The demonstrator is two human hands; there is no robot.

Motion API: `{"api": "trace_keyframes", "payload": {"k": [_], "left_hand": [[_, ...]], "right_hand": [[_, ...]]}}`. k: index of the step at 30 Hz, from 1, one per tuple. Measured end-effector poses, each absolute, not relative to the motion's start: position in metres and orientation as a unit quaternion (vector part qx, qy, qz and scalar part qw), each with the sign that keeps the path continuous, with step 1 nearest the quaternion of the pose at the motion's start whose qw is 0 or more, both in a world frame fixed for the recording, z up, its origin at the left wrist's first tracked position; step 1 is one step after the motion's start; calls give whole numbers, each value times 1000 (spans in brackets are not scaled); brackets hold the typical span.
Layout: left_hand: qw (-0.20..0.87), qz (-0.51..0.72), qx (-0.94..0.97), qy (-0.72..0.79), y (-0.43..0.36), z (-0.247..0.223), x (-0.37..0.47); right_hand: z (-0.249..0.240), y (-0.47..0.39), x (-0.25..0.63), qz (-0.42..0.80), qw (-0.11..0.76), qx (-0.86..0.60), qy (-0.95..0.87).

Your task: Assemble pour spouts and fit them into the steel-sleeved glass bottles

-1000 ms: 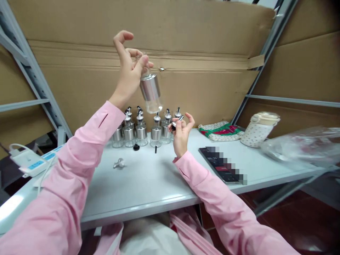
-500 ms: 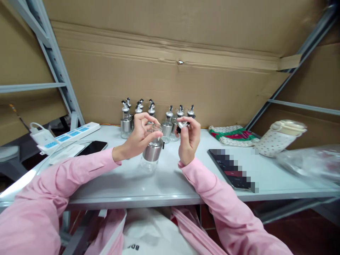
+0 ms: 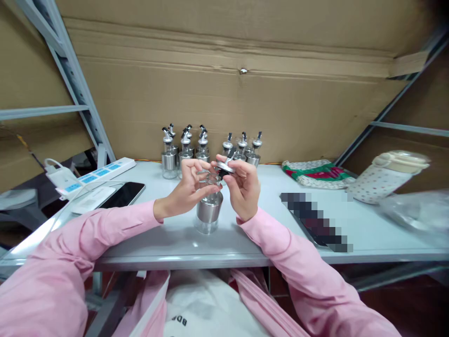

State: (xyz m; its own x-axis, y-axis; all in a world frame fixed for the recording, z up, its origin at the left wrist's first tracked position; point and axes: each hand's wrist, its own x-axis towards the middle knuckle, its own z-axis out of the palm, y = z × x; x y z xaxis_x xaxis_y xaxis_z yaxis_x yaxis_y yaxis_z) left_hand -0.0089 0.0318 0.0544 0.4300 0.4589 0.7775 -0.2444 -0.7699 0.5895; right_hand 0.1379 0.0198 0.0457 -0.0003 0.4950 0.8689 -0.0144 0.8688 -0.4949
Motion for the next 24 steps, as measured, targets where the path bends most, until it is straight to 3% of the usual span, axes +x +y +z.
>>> {"api": "trace_keyframes", "payload": {"k": [11, 24], "left_hand": [[372, 480, 788, 96, 29, 54, -12], [274, 478, 830, 84, 44, 51, -17]], "right_hand": [[44, 22, 142, 60, 628, -180, -755], [49, 24, 149, -104, 621, -157, -761]]}}
